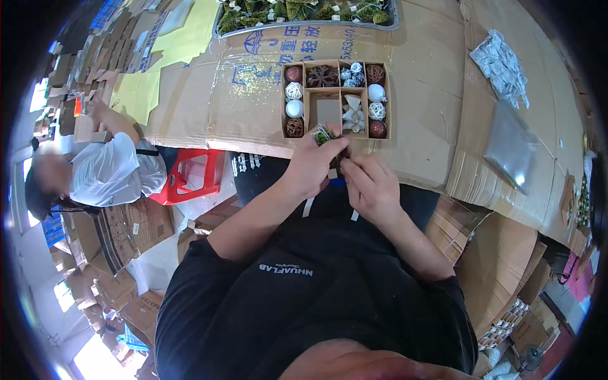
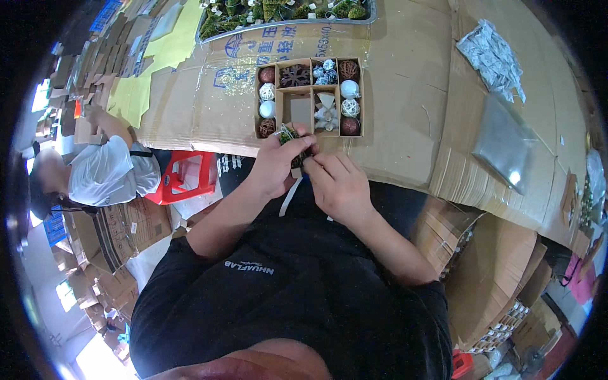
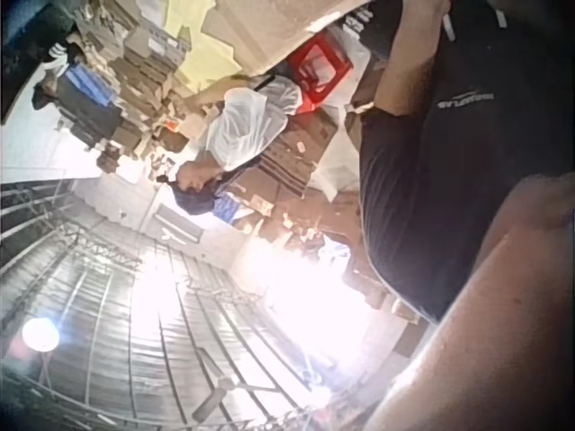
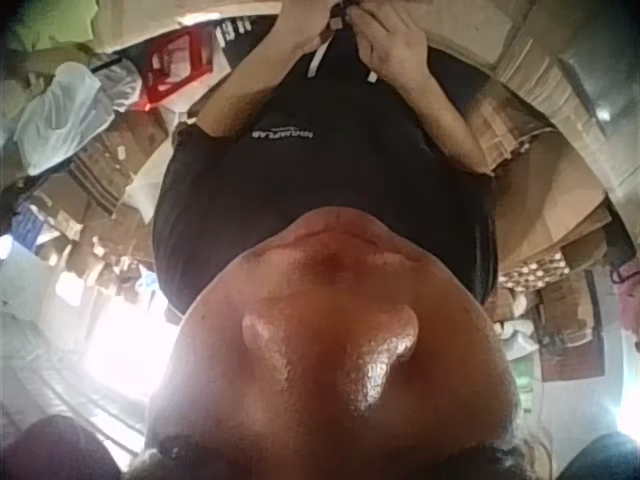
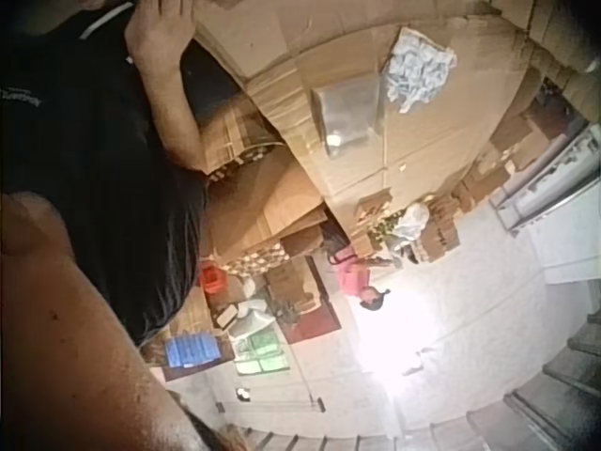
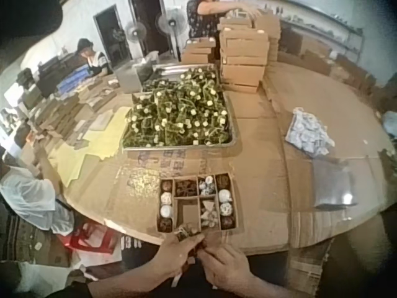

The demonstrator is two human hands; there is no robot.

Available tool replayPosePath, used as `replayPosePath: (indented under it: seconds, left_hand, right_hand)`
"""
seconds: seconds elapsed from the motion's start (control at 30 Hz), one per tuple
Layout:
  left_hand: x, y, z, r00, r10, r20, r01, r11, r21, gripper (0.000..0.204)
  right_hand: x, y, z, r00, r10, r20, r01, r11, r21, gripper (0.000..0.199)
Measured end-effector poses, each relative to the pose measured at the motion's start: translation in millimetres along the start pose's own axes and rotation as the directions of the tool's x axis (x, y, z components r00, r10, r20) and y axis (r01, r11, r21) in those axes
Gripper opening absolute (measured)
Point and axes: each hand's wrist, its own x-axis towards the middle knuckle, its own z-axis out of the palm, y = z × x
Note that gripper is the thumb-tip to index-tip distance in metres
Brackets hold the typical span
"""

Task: Packing decorative ornaments and small artificial trees into compartmentalized boxes and then placing them into larger shipping cartons.

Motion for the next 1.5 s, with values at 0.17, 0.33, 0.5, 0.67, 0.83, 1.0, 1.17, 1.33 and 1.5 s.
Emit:
replayPosePath:
  seconds: [0.17, 0.33, 0.5, 0.67, 0.83, 1.0, 1.17, 1.33, 1.5]
  left_hand:
    - [14, 5, -11, 0.783, 0.541, 0.305, -0.563, 0.409, 0.718, 0.035]
    - [22, 19, 4, 0.74, 0.587, 0.328, -0.46, 0.085, 0.884, 0.071]
    - [24, 19, -9, 0.773, 0.558, 0.302, -0.349, -0.024, 0.937, 0.089]
    - [6, 18, -24, 0.686, 0.523, 0.506, -0.411, -0.295, 0.863, 0.082]
    - [7, 7, -39, 0.741, 0.361, 0.566, -0.449, -0.361, 0.817, 0.074]
    - [12, 4, -42, 0.805, 0.263, 0.531, -0.38, -0.459, 0.803, 0.072]
    - [9, 48, -63, 0.665, 0.506, 0.549, -0.497, -0.247, 0.832, 0.048]
    - [38, 74, -156, 0.668, 0.714, 0.21, -0.271, -0.029, 0.962, 0.01]
    - [50, 54, -183, 0.551, 0.768, 0.326, -0.301, -0.181, 0.936, 0.01]
  right_hand:
    - [28, -13, -10, 0.828, 0.556, 0.069, -0.536, 0.748, 0.391, 0.017]
    - [73, -3, 7, 0.866, 0.494, 0.079, -0.478, 0.77, 0.422, 0.017]
    - [103, 45, 18, 0.903, 0.352, 0.248, -0.405, 0.888, 0.216, 0.016]
    - [133, 84, 31, 0.791, 0.163, 0.589, -0.205, 0.979, 0.004, 0.018]
    - [132, 86, 48, 0.724, 0.131, 0.677, -0.035, 0.988, -0.154, 0.018]
    - [123, 75, 48, 0.774, 0.163, 0.611, -0.084, 0.984, -0.157, 0.016]
    - [141, 78, 8, 0.924, 0.277, 0.262, -0.28, 0.96, -0.029, 0.016]
    - [188, 110, -3, 0.944, 0.327, 0.035, -0.324, 0.943, -0.081, 0.022]
    - [226, 163, 25, 0.922, 0.375, 0.097, -0.3, 0.85, -0.434, 0.029]
